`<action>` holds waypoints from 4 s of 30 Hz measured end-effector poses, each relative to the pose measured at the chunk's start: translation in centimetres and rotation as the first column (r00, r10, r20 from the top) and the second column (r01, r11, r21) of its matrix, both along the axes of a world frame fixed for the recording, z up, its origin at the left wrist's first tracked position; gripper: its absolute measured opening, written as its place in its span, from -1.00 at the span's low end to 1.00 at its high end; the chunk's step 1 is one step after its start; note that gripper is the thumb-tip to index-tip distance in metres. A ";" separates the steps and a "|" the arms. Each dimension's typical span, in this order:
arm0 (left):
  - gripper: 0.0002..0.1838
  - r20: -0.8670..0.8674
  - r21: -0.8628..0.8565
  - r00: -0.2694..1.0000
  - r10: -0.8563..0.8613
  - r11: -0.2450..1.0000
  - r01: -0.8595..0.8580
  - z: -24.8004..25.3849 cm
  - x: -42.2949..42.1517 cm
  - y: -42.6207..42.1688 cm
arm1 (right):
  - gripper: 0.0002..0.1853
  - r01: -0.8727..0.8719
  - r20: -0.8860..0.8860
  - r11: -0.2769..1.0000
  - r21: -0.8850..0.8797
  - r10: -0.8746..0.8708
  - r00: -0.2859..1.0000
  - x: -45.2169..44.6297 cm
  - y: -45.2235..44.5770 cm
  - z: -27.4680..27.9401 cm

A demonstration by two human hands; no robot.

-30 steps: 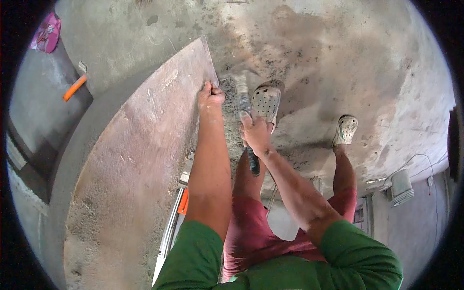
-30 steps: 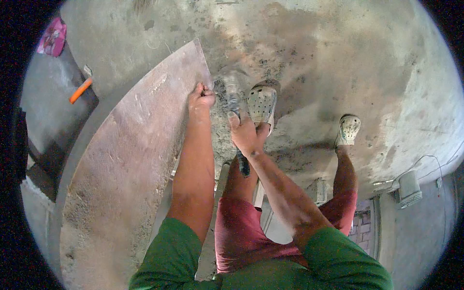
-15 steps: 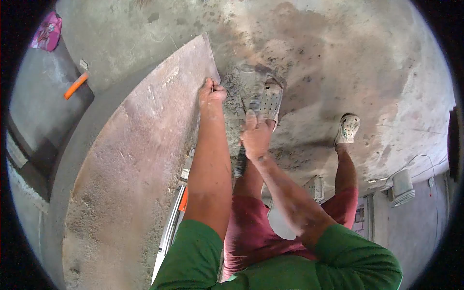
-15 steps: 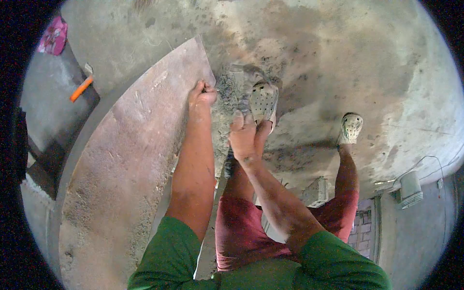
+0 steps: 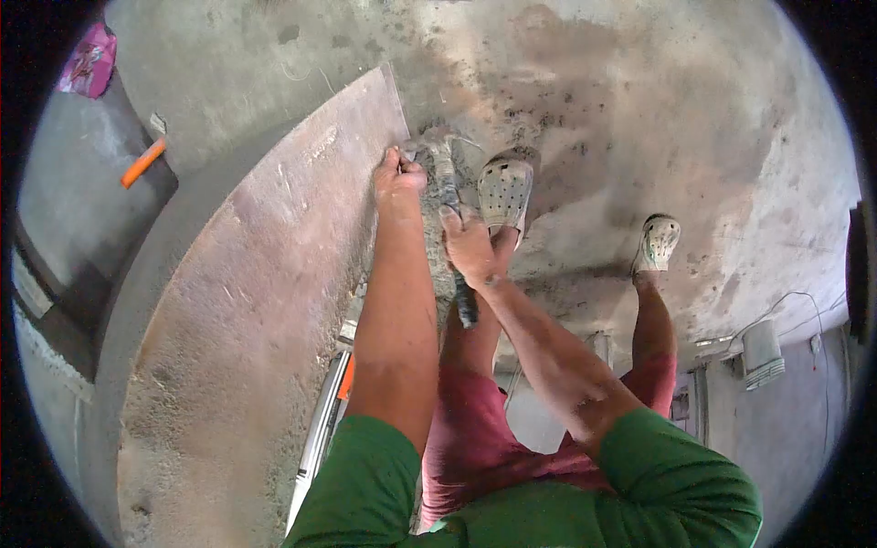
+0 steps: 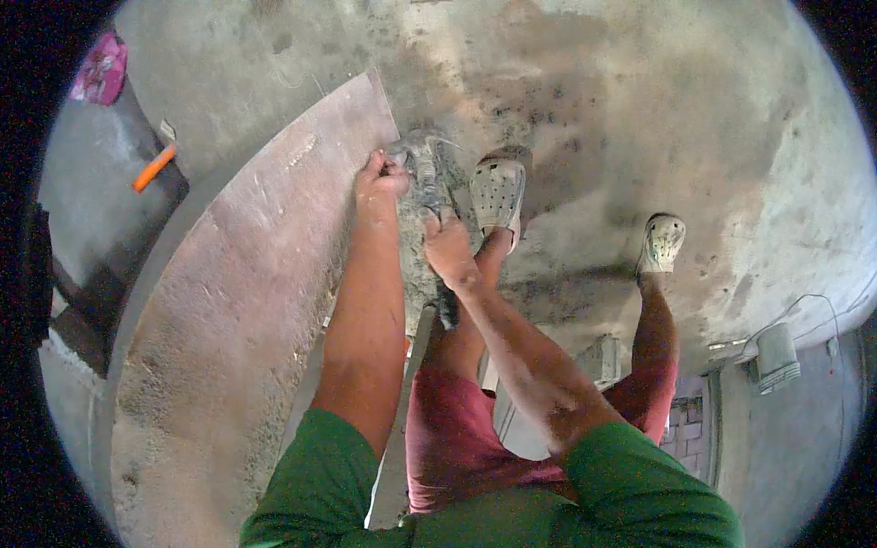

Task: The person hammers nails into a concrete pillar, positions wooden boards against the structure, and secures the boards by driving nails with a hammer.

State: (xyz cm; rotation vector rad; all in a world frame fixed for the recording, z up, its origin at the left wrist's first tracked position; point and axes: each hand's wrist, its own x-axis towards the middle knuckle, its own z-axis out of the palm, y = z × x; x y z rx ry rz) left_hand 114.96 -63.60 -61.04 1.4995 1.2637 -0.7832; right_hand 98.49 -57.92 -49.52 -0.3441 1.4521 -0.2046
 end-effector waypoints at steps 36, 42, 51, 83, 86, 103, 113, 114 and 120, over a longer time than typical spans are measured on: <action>-0.90 0.092 -0.029 0.993 -0.076 0.996 0.079 2.0 -1.7 0.7 | -0.79 -0.218 -0.100 0.944 -0.246 0.199 0.975 -10.4 2.2 -1.6; -0.84 -0.176 0.021 0.651 -0.738 0.658 0.753 12.0 -8.3 5.0 | -0.59 -0.035 -0.164 0.996 0.078 0.047 0.985 -25.8 -3.2 1.9; -0.74 0.005 0.308 0.310 -0.951 0.296 0.904 30.3 -13.0 16.4 | -0.68 -0.460 -0.404 0.877 0.140 0.474 0.782 -55.1 -6.2 15.1; -0.23 0.536 0.626 0.144 -0.832 0.506 0.593 77.5 -4.6 17.1 | -0.65 -0.863 -0.564 0.502 -0.060 0.696 0.444 -52.8 -19.1 47.9; -0.20 0.437 0.679 0.145 -0.888 0.431 0.594 75.7 -3.9 16.0 | -0.63 -0.900 -0.533 0.432 -0.055 0.750 0.392 -52.5 -22.8 47.4; -0.42 0.731 0.304 0.401 -0.552 0.790 0.533 71.8 -4.7 14.6 | -0.67 -0.786 -0.204 0.291 -0.545 0.864 0.461 -19.5 -36.7 61.7; -0.43 0.423 0.721 0.236 -0.875 0.483 0.497 73.9 -5.1 11.8 | -0.77 -0.734 0.054 0.360 -0.575 0.913 0.406 -2.1 -31.7 64.9; -0.45 0.389 0.755 0.224 -0.894 0.449 0.479 74.3 -5.2 11.7 | -0.77 -0.736 0.085 0.382 -0.559 0.909 0.408 -1.4 -31.3 64.9; -0.51 0.322 0.796 0.223 -0.920 0.391 0.463 74.7 -5.0 11.2 | -0.76 -0.758 0.189 0.438 -0.484 0.898 0.398 0.5 -30.2 64.5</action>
